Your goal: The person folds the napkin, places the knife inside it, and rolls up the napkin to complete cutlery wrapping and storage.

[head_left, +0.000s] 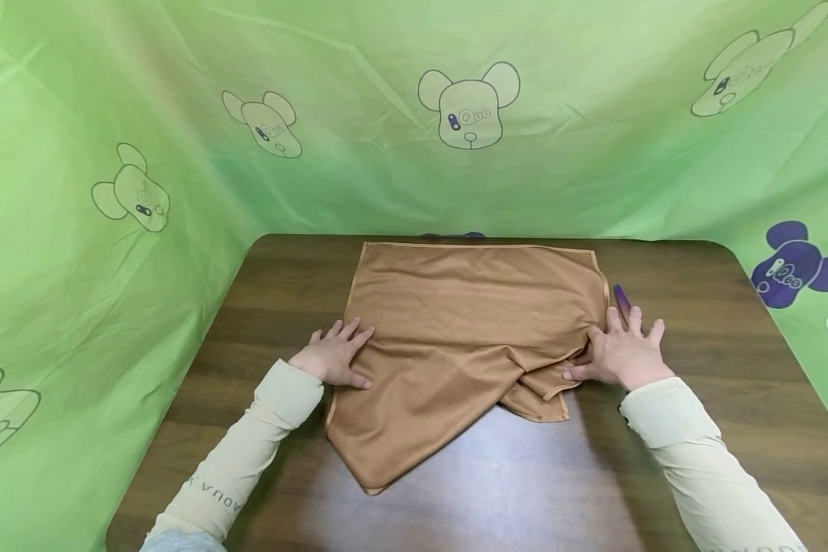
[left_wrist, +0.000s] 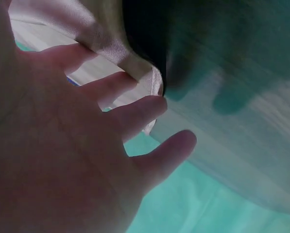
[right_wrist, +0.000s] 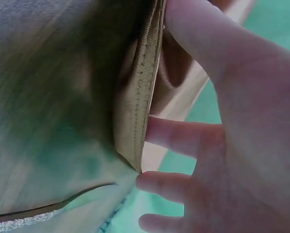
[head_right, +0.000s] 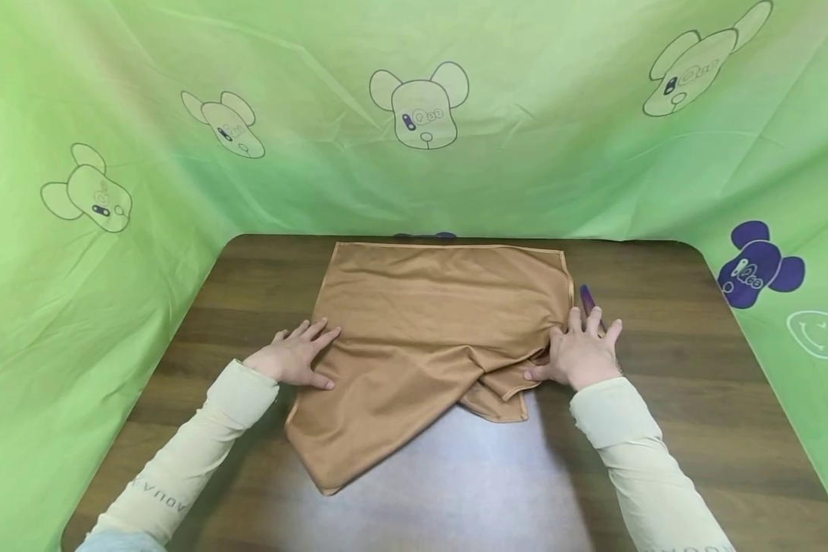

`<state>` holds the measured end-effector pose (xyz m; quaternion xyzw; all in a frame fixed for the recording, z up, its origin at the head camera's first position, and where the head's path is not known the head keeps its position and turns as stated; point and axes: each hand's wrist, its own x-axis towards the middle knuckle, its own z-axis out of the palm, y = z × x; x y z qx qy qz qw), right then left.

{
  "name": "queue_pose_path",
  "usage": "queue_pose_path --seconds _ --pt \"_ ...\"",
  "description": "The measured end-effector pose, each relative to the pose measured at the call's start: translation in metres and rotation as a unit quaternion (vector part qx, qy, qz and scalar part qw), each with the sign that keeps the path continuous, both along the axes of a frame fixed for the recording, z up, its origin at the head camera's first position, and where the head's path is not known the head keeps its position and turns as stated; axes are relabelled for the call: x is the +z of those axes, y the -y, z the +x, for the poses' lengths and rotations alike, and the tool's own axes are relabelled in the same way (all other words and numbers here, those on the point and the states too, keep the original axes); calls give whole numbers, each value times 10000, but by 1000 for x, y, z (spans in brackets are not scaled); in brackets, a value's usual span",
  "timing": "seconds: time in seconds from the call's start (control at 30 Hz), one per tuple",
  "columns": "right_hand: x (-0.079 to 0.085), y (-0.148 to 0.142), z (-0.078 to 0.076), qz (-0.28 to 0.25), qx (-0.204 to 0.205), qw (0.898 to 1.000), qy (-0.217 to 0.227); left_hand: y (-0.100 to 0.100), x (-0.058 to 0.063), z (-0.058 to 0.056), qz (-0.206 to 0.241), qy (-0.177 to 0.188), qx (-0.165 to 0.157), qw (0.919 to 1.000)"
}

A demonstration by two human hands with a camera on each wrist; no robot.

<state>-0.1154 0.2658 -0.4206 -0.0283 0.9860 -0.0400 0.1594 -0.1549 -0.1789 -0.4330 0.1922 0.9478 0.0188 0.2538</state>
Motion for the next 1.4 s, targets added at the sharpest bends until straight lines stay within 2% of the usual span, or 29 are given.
queue_pose_path --seconds 0.3,0.5,0.73,0.83,0.97,1.07,1.27,1.4 --pt "-2 -4 0 71 73 9999 -24 1 1 0 10 113 119 9999" --pt "1 -10 -3 -34 153 9997 166 2 0 2 24 127 167 9998" --pt "10 -3 3 -210 5 9994 265 0 3 9 10 0 -13 10000" --pt "11 10 9 -18 -70 9995 315 -4 5 14 100 -42 -100 9999" --pt "6 25 16 298 -167 9985 420 -9 7 21 220 -40 -163 9996" --pt "1 30 20 337 -257 9981 452 -12 4 25 179 -33 -165 9997" --pt "-6 25 20 238 -370 9979 470 -13 -1 27 111 -16 -185 9998" --pt "-5 19 19 256 -288 9982 470 -12 -2 25 197 -3 -118 9997"
